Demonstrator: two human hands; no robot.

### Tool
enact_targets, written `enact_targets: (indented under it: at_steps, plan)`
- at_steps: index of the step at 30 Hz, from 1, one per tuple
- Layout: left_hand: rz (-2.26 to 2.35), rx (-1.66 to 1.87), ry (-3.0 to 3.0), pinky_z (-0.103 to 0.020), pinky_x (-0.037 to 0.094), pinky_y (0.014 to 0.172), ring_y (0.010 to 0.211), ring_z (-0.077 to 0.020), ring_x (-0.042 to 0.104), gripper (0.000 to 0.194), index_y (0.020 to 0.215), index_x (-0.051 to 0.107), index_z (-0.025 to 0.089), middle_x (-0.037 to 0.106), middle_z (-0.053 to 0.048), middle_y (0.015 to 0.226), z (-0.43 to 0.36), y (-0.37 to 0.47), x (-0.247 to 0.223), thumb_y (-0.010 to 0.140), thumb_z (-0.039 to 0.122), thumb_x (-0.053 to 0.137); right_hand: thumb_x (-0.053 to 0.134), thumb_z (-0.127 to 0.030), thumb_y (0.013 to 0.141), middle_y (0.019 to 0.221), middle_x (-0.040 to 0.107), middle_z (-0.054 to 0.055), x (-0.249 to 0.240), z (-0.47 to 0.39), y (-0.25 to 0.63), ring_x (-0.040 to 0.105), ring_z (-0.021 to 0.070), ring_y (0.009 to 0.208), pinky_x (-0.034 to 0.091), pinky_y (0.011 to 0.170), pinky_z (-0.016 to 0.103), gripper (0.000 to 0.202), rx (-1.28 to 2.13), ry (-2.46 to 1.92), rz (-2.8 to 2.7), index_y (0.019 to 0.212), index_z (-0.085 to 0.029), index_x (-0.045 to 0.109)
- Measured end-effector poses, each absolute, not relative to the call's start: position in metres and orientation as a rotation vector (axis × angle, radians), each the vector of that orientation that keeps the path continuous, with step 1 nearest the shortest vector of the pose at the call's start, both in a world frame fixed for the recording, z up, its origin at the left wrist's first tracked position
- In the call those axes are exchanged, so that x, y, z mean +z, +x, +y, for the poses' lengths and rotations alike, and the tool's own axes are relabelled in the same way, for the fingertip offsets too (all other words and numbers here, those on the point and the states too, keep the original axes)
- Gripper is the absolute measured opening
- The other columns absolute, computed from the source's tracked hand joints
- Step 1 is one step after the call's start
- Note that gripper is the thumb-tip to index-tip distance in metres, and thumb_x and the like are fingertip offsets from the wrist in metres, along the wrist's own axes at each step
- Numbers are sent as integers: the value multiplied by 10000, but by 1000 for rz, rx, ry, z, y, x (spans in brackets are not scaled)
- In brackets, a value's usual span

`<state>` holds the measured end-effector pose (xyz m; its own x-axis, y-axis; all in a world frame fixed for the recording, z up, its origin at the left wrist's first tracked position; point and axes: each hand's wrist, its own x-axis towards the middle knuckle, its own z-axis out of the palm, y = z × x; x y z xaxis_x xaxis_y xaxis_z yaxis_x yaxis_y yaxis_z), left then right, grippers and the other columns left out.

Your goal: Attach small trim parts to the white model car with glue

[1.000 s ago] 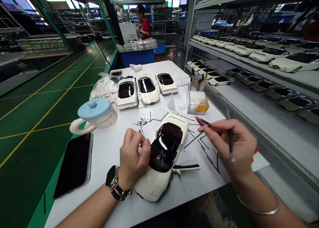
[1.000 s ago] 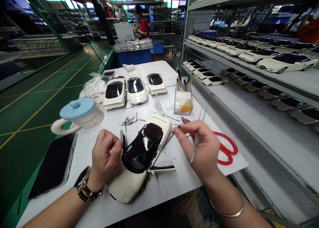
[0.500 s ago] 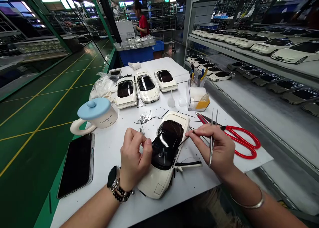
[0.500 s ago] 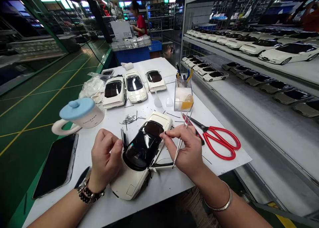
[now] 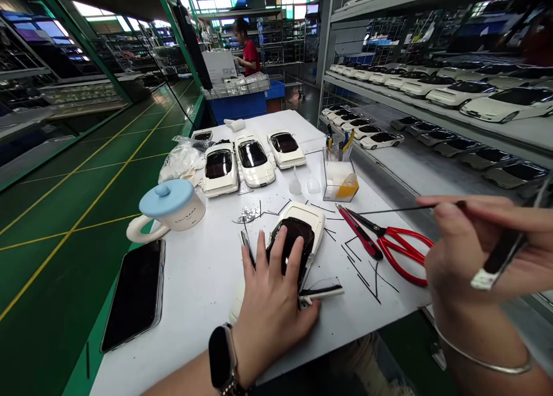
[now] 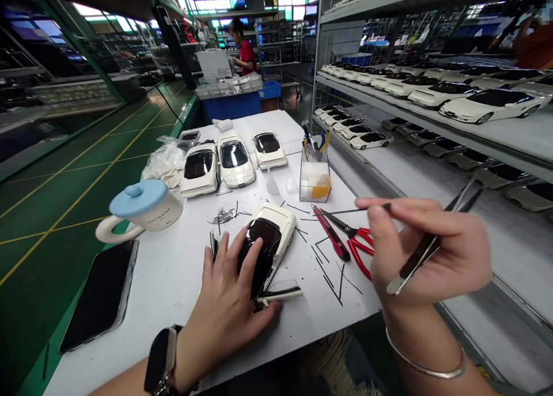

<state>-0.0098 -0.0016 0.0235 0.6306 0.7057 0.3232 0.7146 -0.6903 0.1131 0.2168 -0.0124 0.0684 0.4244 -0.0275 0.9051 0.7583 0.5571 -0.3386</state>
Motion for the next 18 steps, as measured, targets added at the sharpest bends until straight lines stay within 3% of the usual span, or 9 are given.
enact_targets:
  at_steps: [5, 11, 18]
  plan:
    - [-1303, -525, -2709, -717, 147, 1052, 1394, -420, 173, 767, 1455, 183, 187, 223, -161, 1525, -4, 7, 21, 760, 183, 506, 707, -190, 703, 693, 580, 21, 78, 1, 248, 676, 287, 690, 514, 561, 443, 100, -636, -1062, -915, 737, -239, 627]
    - [-1430, -366, -2707, -721, 155, 1040, 1343, -428, 291, 754, 1427, 273, 126, 337, -227, 1461, 10, 19, 38, 785, 434, 520, 673, -239, 727, 675, 618, 9, 79, 42, 281, 614, 208, 653, 449, 750, 434, 85, -779, -1270, -1079, 728, -201, 597]
    - [-1554, -81, -2646, -712, 166, 1020, 1103, -399, 522, 752, 1359, 397, 58, 580, -241, 1185, 31, 31, 54, 762, 495, 532, 577, -305, 763, 705, 632, 2, 64, 86, 292, 591, 193, 725, 375, 834, 381, 111, -582, -1524, -1126, 739, -203, 540]
